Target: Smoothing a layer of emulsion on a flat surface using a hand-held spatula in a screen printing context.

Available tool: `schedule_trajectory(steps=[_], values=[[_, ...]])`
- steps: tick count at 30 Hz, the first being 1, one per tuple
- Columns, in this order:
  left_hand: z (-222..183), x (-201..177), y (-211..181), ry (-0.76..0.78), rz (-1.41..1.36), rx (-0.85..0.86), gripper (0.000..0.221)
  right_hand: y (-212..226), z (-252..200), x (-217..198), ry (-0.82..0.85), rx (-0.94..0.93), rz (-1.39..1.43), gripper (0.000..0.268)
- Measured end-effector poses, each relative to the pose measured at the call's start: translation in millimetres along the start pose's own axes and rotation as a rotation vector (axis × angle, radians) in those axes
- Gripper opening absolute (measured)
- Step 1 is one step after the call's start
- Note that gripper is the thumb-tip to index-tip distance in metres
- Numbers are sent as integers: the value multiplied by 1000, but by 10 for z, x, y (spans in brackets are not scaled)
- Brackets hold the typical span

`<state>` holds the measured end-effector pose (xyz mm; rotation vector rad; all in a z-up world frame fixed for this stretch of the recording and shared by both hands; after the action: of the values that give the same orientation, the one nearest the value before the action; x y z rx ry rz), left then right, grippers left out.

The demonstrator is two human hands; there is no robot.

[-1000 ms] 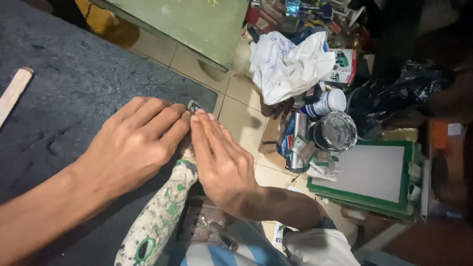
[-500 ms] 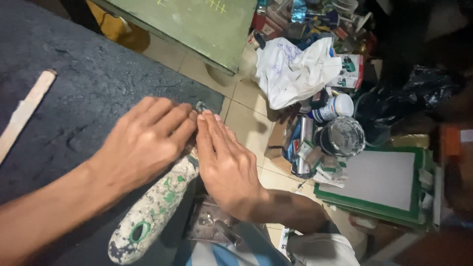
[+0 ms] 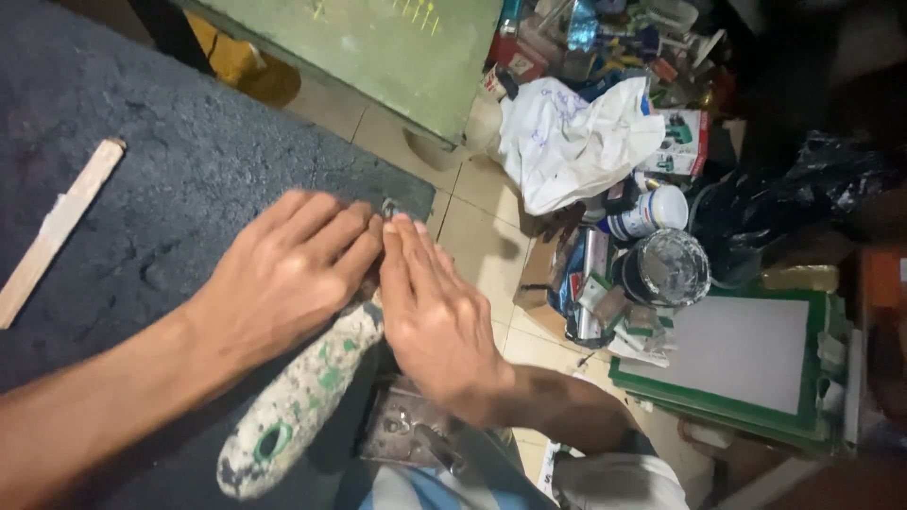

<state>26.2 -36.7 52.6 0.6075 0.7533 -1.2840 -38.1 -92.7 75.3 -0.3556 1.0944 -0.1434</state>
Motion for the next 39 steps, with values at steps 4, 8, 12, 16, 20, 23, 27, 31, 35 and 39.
schedule_trajectory(steps=[4, 8, 12, 16, 20, 23, 27, 31, 35, 39], values=[[65, 24, 50, -14, -7, -18, 9, -63, 33, 65, 4, -5, 7, 28], [9, 8, 3, 0, 24, -24, 11, -2, -38, 63, 30, 5, 13, 27], [-23, 41, 8, 19, 44, -13, 9, 45, -13, 50, 14, -15, -37, 28], [32, 47, 27, 5, 17, -33, 12, -70, -28, 132, 77, -18, 65, 36], [27, 12, 11, -17, 39, -24, 11, -67, -55, 123, 96, -15, 138, 40], [1, -16, -36, -27, 34, -10, 7, -29, -93, 87, 87, -24, 112, 36], [40, 17, 16, -42, 31, -23, 7, -81, -27, 123, 65, -28, 143, 41], [45, 23, 22, -41, 46, -37, 3, -139, -16, 112, 71, -28, 221, 40], [31, -8, -42, -5, 43, -16, 7, -97, -54, 35, 76, -21, 215, 37], [55, -23, -12, -50, 26, -12, 4, -132, -58, 113, 83, -10, 189, 38]])
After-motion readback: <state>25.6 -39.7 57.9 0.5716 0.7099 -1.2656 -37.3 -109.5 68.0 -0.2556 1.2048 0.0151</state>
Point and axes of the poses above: each hand's wrist, its own z-axis towards the middle knuckle, its own x-axis out of the palm, y = z × x, the point moved 8 cm from there along z, towards the middle knuckle, and after that the axes turned 7 degrees about -z, right-handed, at the moved point
